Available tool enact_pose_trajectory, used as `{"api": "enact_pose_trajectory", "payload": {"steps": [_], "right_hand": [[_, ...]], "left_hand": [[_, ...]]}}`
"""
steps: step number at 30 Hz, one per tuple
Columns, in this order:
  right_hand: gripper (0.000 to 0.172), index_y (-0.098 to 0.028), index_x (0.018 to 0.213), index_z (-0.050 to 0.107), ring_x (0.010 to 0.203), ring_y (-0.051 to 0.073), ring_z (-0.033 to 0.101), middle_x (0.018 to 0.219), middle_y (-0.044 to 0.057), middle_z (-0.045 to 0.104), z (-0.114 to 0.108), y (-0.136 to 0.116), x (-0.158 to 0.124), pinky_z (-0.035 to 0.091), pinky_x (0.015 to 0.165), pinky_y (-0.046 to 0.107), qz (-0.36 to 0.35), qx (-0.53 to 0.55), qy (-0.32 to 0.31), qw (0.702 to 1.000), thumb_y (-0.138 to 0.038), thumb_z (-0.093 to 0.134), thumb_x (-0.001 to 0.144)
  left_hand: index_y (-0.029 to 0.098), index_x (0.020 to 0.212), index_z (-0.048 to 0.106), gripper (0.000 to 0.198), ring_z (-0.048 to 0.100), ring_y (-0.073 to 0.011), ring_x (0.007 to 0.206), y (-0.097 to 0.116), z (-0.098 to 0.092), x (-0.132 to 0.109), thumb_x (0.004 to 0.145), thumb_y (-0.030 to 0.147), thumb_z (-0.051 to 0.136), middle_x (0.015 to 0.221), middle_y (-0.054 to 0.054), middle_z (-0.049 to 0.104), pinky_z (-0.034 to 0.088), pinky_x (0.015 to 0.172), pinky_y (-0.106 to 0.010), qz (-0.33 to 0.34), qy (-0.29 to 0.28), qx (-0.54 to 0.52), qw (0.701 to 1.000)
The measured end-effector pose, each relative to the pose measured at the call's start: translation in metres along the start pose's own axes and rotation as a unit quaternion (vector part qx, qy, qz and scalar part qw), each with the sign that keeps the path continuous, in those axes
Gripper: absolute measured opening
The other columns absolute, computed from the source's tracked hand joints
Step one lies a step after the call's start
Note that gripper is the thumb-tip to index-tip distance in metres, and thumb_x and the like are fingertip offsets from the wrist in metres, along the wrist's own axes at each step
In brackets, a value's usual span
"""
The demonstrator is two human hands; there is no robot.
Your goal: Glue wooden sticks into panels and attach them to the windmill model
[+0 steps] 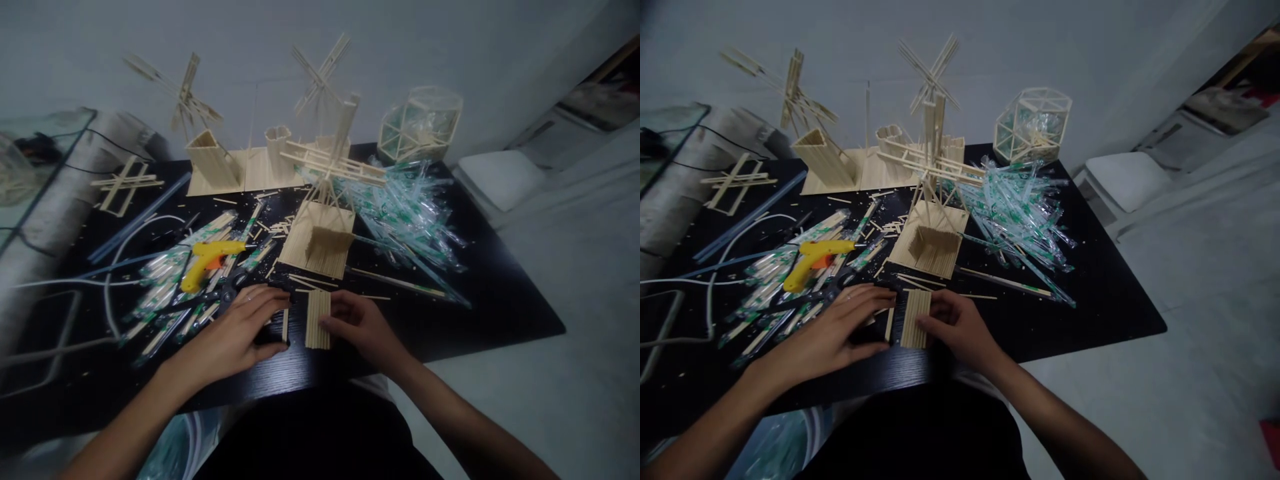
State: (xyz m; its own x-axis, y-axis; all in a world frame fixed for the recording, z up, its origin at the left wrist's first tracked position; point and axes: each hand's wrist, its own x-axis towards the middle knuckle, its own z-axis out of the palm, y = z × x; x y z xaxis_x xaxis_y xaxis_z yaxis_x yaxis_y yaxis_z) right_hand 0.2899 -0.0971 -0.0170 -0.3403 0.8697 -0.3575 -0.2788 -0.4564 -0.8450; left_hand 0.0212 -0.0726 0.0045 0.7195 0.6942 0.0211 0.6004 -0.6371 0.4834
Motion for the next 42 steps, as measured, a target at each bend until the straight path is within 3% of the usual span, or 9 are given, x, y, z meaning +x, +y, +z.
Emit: {"api": "enact_pose_trajectory", "payload": {"steps": [3,7,11,15,23,27,31,35,42], "right_hand": [[0.034,-0.020,0.101,0.074,0.080,0.016,0.074,0.092,0.003,0.079,0.001,0.004,0.004,0.058,0.076,0.029,0.009,0.004,-0.003,1.000,-0.034,0.091,0.075],[0.035,-0.019,0.099,0.075,0.085,0.017,0.074,0.095,0.003,0.079,0.002,0.008,0.007,0.058,0.082,0.031,0.011,0.003,0.002,1.000,-0.034,0.092,0.073],[0.032,-0.020,0.098,0.075,0.084,0.017,0.073,0.092,0.002,0.078,0.002,0.006,0.008,0.057,0.078,0.029,0.001,-0.010,0.009,1.000,-0.034,0.092,0.074],[0.031,-0.020,0.098,0.076,0.086,0.017,0.073,0.095,0.003,0.079,0.002,0.004,0.008,0.057,0.082,0.030,0.000,-0.017,0.010,1.000,-0.034,0.091,0.076],[0.030,-0.021,0.098,0.075,0.090,0.018,0.074,0.097,0.003,0.079,-0.002,0.009,0.009,0.058,0.086,0.032,-0.005,-0.001,0.008,1.000,-0.034,0.090,0.077],[0.027,-0.020,0.097,0.076,0.088,0.017,0.074,0.096,0.003,0.079,-0.001,0.006,0.010,0.058,0.084,0.031,-0.005,-0.002,0.009,1.000,-0.034,0.089,0.078],[0.028,-0.020,0.100,0.077,0.088,0.017,0.073,0.096,0.003,0.079,0.001,-0.004,0.016,0.058,0.081,0.029,0.004,0.019,-0.010,1.000,-0.034,0.089,0.079],[0.034,-0.017,0.107,0.077,0.081,0.017,0.073,0.099,0.007,0.079,0.006,-0.018,0.026,0.059,0.075,0.030,0.046,0.093,-0.067,0.992,-0.038,0.086,0.082],[0.034,-0.016,0.111,0.078,0.104,0.023,0.076,0.114,0.012,0.079,0.022,-0.026,0.036,0.054,0.104,0.039,0.082,0.189,-0.139,0.969,-0.035,0.085,0.083]], "left_hand": [[0.024,0.143,0.050,0.052,0.057,-0.0294,0.134,0.000,0.000,-0.001,0.095,0.037,0.068,0.139,-0.013,0.063,0.050,0.112,-0.051,-0.018,0.016,-0.025,0.999],[0.024,0.149,0.045,0.073,0.047,-0.0357,0.144,-0.002,-0.001,0.000,0.086,0.042,0.078,0.154,-0.015,0.051,0.046,0.116,-0.057,-0.048,0.000,-0.015,0.999],[0.023,0.141,0.053,0.059,0.049,-0.0353,0.143,-0.006,-0.009,0.011,0.088,0.037,0.075,0.151,-0.014,0.056,0.042,0.118,-0.060,-0.031,-0.008,0.008,0.999],[0.020,0.140,0.056,0.060,0.049,-0.0360,0.144,-0.012,-0.012,0.025,0.084,0.031,0.077,0.151,-0.015,0.057,0.040,0.119,-0.059,-0.002,-0.018,0.023,1.000],[0.020,0.138,0.056,0.055,0.056,-0.0326,0.134,-0.017,-0.005,0.030,0.090,0.041,0.075,0.139,-0.014,0.063,0.047,0.115,-0.054,0.011,-0.005,0.017,1.000],[0.024,0.139,0.059,0.054,0.059,-0.0295,0.132,-0.015,-0.012,0.026,0.091,0.044,0.073,0.143,-0.013,0.057,0.052,0.111,-0.048,0.010,0.042,-0.024,0.999],[0.028,0.129,0.067,0.045,0.064,-0.0252,0.122,-0.015,-0.019,0.024,0.087,0.037,0.080,0.138,-0.010,0.058,0.055,0.106,-0.042,0.032,0.134,-0.081,0.987],[0.028,0.122,0.070,0.044,0.063,-0.0279,0.126,-0.017,-0.022,0.021,0.081,0.035,0.086,0.137,-0.009,0.063,0.052,0.110,-0.046,0.026,0.191,-0.145,0.971],[0.027,0.119,0.069,0.049,0.062,-0.0306,0.129,-0.017,-0.012,0.016,0.075,0.030,0.091,0.138,-0.011,0.064,0.056,0.106,-0.047,0.006,0.226,-0.258,0.939]]}}
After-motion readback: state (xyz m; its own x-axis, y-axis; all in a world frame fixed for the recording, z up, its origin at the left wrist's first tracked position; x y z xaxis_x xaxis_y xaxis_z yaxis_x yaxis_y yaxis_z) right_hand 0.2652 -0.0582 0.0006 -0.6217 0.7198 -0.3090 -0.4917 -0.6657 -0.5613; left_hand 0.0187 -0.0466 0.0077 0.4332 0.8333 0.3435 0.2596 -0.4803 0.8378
